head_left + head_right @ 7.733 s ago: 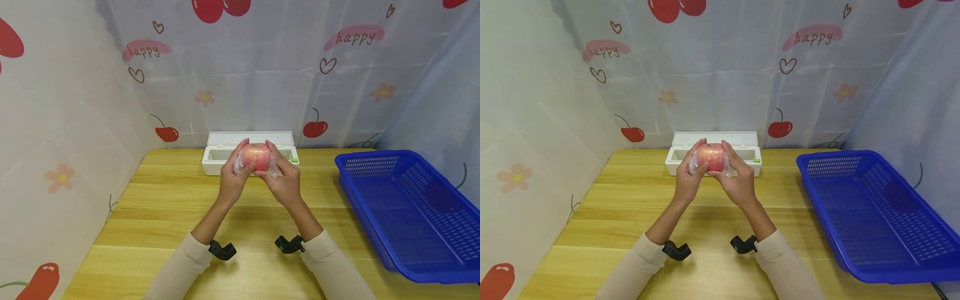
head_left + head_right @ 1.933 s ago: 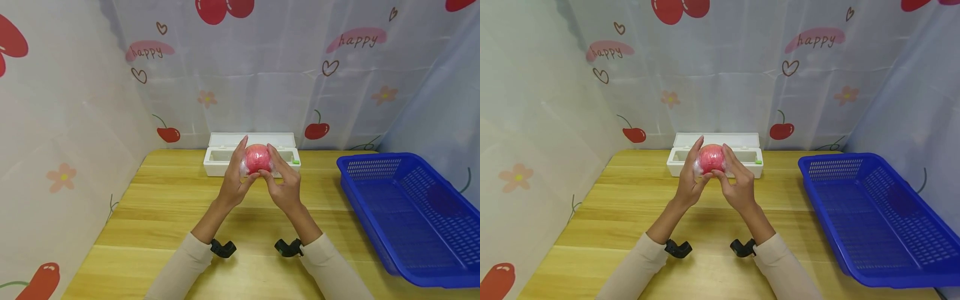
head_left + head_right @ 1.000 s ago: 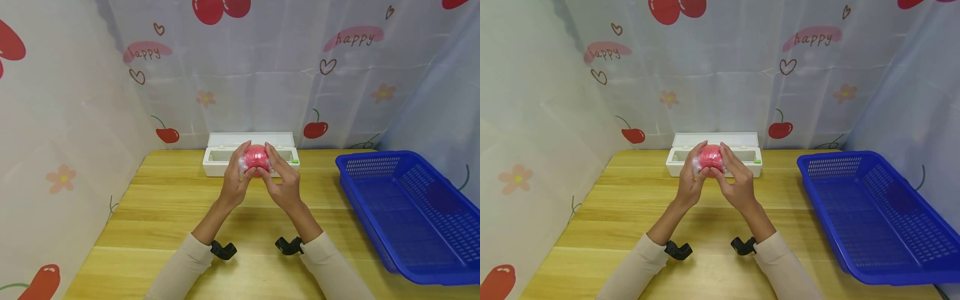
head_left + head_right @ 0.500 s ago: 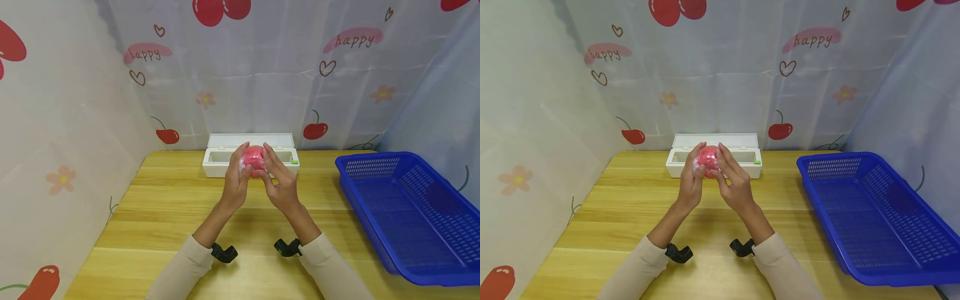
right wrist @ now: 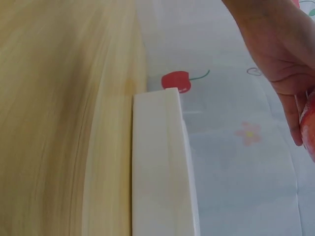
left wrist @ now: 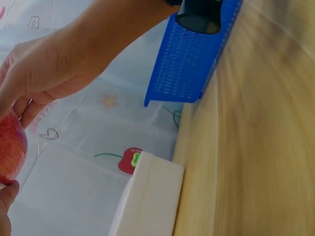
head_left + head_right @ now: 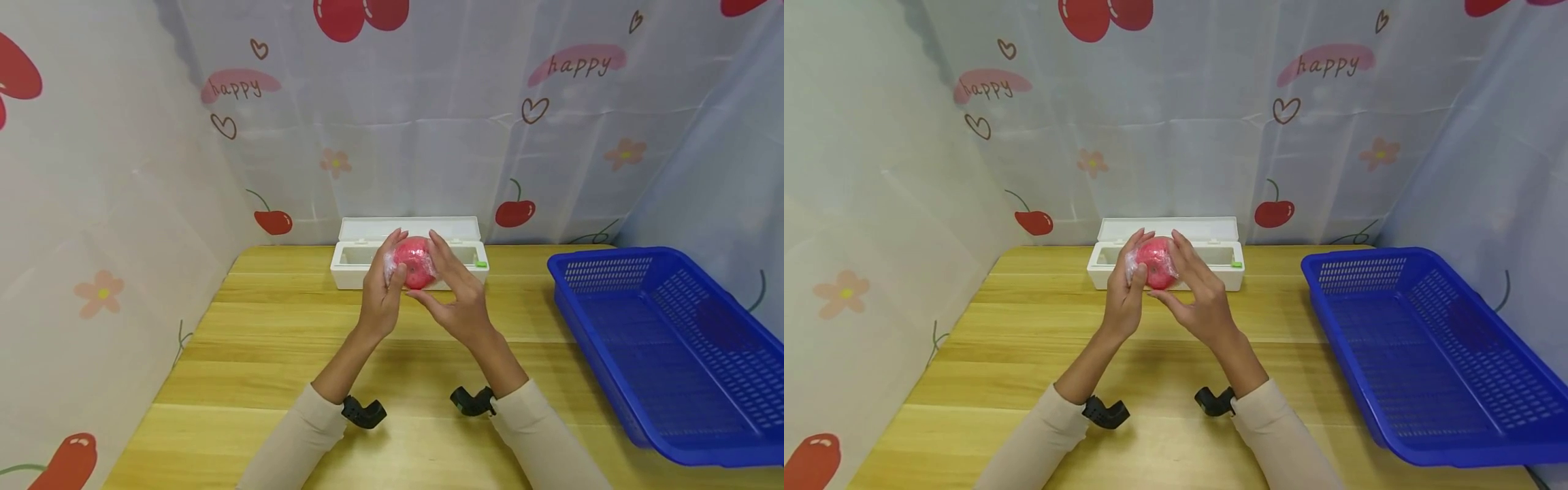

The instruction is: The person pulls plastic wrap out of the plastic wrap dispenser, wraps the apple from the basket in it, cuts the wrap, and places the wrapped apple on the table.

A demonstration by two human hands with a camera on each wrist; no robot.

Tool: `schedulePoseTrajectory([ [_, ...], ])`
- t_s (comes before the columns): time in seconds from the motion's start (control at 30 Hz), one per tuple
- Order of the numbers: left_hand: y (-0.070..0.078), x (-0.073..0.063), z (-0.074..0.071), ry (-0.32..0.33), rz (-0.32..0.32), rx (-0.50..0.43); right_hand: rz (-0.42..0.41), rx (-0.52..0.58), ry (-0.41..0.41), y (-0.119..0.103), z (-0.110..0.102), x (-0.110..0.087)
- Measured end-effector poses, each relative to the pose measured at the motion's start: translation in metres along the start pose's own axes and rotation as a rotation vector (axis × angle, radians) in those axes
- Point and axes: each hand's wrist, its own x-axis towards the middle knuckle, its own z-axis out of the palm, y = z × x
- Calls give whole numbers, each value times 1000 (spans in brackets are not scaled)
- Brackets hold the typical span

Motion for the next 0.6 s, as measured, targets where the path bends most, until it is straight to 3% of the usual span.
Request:
schedulePoseTrajectory([
  [0.13, 3, 0, -1, -17, -14, -54, -11, -7, 22, -1, 0, -1],
  [0.23, 2, 0, -1, -25, 28, -66, -1, -4, 43, -1, 0, -1],
  [0.4, -1, 0, -1, -18, 129, 46, 8, -8, 64, -1, 0, -1],
  [0.6, 1, 1, -2, -22, 179, 125, -8, 8, 66, -1, 0, -1],
])
